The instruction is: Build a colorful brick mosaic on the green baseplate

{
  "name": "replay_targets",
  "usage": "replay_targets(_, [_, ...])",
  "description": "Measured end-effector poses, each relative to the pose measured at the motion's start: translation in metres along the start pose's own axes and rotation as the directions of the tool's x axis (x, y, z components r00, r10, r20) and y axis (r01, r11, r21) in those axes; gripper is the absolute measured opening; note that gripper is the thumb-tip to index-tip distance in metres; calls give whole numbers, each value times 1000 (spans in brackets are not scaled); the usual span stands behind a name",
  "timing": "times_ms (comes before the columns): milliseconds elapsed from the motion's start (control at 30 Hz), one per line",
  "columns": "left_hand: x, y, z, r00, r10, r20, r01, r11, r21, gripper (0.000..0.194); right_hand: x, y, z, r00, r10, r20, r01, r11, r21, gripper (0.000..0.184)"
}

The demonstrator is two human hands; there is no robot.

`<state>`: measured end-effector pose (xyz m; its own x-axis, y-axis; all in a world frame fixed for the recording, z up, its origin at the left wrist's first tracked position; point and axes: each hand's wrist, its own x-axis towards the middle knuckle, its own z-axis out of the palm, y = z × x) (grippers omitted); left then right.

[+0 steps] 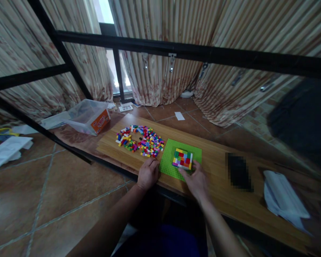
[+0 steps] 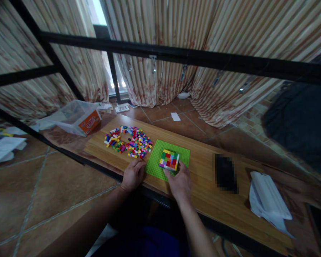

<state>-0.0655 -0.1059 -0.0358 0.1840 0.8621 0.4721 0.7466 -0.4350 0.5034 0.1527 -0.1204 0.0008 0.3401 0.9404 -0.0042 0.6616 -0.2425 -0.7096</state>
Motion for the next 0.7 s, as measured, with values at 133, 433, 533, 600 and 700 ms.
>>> replay_targets(133, [-1,0,0,1000,-5,-10,5,1000,-4,19,0,-9,10,999,-19,-32,13,986,-168,106])
replay_targets(433, [-2,-1,1,1000,6,-11,-7,999,-43,19,6,-30,19,993,-73,-91,41,947,-318,118])
replay_targets(533, [-3,-2,2,1000,18,-11,-18,999,-40,18,2,-39,26,992,-74,-106,29,928,-372,117])
replay_targets(600, [-3,-2,2,1000,20,-21,-20,999,-40,18,1,-46,32,991,-47,-126,-9,913,-409,113])
replay_targets(700, [-3,-1,2,999,23,-32,-25,999,-43,17,3,-51,36,990,-12,-137,-50,895,-444,108])
